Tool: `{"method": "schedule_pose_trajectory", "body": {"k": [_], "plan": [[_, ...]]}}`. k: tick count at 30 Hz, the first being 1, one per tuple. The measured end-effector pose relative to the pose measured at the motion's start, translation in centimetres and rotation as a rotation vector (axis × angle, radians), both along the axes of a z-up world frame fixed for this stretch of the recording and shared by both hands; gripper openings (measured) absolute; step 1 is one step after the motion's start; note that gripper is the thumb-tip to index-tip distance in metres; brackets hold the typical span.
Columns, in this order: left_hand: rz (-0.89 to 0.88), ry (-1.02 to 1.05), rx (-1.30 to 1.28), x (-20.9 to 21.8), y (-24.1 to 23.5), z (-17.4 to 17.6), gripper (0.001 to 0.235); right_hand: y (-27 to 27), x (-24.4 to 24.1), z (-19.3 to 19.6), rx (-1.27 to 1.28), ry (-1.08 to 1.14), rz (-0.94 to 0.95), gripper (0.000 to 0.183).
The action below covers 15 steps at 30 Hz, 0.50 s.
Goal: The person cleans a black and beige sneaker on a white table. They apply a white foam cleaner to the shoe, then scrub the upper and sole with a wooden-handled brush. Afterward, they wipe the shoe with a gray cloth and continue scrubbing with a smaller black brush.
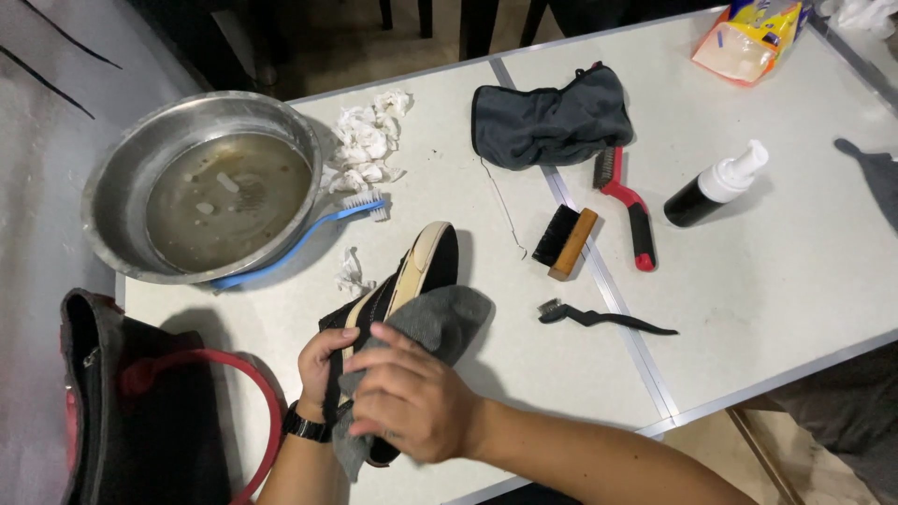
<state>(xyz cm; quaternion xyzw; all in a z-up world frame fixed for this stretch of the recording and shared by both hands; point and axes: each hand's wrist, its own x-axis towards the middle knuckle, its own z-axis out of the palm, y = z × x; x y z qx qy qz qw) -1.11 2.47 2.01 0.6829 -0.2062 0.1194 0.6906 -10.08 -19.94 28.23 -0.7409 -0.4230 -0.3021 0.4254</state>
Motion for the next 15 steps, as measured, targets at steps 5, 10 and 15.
{"method": "schedule_pose_trajectory", "body": {"k": [5, 10, 15], "plan": [[-0.088, -0.095, -0.002, 0.2, -1.1, 1.3, 0.017, 0.2, -2.8, 0.7, -0.051, -0.028, 0.096, 0.027], [-0.13, -0.129, -0.034, 0.2, -1.4, 1.8, 0.021, -1.8, -3.9, 3.1, -0.009, 0.206, 0.451, 0.03], [-0.319, 0.525, -0.54, -0.6, -4.1, 7.4, 0.018, -6.0, -1.5, 5.9, 0.479, 0.529, 0.269, 0.041]]}}
